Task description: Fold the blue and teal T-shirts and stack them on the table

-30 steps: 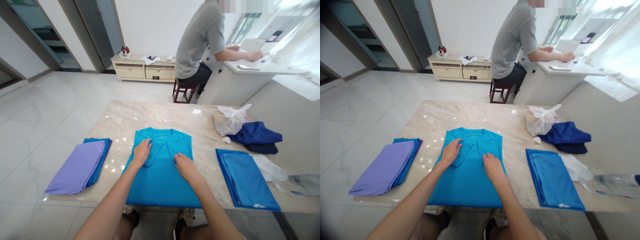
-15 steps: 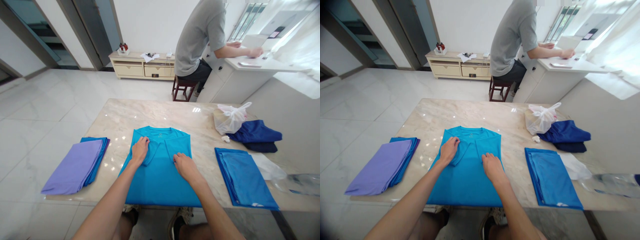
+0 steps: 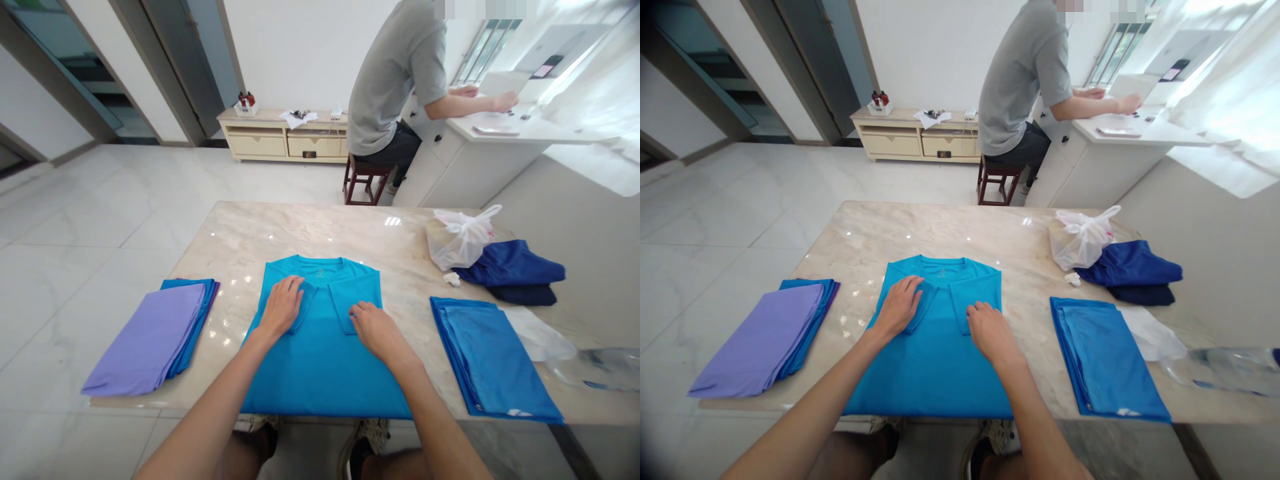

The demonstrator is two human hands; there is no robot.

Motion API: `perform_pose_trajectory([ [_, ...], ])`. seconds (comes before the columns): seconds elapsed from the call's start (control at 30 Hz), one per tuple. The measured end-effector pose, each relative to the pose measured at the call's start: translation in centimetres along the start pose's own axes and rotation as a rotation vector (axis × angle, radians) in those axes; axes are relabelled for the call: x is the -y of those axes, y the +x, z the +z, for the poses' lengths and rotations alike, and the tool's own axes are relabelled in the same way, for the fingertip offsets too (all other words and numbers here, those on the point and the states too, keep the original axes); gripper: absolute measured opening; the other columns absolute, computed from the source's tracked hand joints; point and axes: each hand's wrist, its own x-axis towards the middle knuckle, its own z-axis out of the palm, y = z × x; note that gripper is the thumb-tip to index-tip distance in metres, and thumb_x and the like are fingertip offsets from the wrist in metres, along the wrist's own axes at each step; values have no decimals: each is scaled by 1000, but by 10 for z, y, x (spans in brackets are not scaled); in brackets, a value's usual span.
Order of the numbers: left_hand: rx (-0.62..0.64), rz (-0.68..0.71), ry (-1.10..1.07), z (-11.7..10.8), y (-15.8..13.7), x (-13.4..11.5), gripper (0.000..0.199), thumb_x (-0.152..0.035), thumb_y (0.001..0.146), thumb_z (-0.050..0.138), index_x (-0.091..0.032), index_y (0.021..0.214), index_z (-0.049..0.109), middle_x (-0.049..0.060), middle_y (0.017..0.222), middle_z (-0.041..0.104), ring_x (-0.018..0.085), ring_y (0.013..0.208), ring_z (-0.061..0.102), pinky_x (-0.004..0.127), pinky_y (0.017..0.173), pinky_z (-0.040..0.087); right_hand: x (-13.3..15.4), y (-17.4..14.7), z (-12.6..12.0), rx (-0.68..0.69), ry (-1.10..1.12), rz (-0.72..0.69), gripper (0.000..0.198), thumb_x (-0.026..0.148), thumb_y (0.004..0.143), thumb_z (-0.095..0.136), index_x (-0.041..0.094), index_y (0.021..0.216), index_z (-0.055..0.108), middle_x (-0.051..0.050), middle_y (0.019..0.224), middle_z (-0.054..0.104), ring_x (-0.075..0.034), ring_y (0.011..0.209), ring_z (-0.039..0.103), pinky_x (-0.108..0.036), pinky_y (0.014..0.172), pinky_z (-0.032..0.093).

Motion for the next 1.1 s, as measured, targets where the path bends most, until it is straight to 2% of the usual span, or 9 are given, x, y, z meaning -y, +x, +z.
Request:
perform_pose_trajectory([
  [0.1,53,61,14,8,-11,9,48,-32,115,40,-26,158,60,11,168,60,27,157,53,51,137,35,-8,8,10,-55,3,-7,42,16,114,41,14,140,74,-19,137,75,-30,127,69,-40,110,51],
  [0.17,74,86,33,12,-16,15,52,-33,115,36,-26,162,57,10,173,55,26,162,48,53,141,27,-14,17,20,-102,7,-27,48,12,112,39,15,151,69,-19,151,69,-31,136,66,-43,116,51],
  [0.3,76,90,70,16,-24,25,58,-37,116,33,-26,171,48,8,181,43,27,170,35,56,143,21,-27,38,48,-237,38,-91,55,20,116,37,15,168,54,-17,181,40,-32,166,40,-52,132,39],
  [0.43,82,58,109,18,-29,30,63,-42,116,36,-27,176,40,7,186,31,30,174,25,61,143,17,-33,51,72,-321,48,-110,60,39,120,34,20,176,41,-12,186,29,-29,174,21,-56,140,24],
  [0.67,80,56,111,21,-31,31,64,-46,115,40,-32,177,38,5,187,28,31,175,22,61,143,16,-30,57,81,-338,9,-85,64,45,119,32,22,179,35,-10,188,25,-27,176,15,-56,141,16],
  [0.8,76,58,84,19,-32,30,62,-45,115,41,-31,175,41,6,186,33,31,174,24,61,142,16,-30,56,84,-358,67,-98,62,42,119,32,22,177,39,-11,186,30,-28,175,18,-55,141,17],
  [0.9,84,32,8,7,-23,39,52,-39,114,44,-29,164,55,10,177,49,30,165,40,57,139,25,-42,57,78,-401,189,-94,55,32,117,31,21,164,57,-15,178,45,-29,167,36,-55,136,29],
  [1.0,6,-95,-54,-15,3,62,39,-34,110,51,-22,145,64,16,157,62,32,147,56,51,128,42,-69,69,55,-414,254,-78,44,26,112,43,19,149,67,-20,160,57,-34,150,51,-57,127,41],
  [1.1,-20,-141,-37,-34,44,90,49,-36,99,70,-15,142,59,22,148,61,37,143,56,51,125,43,-103,93,19,-320,191,-38,53,28,101,69,13,151,60,-24,152,58,-37,140,56,-55,123,44],
])
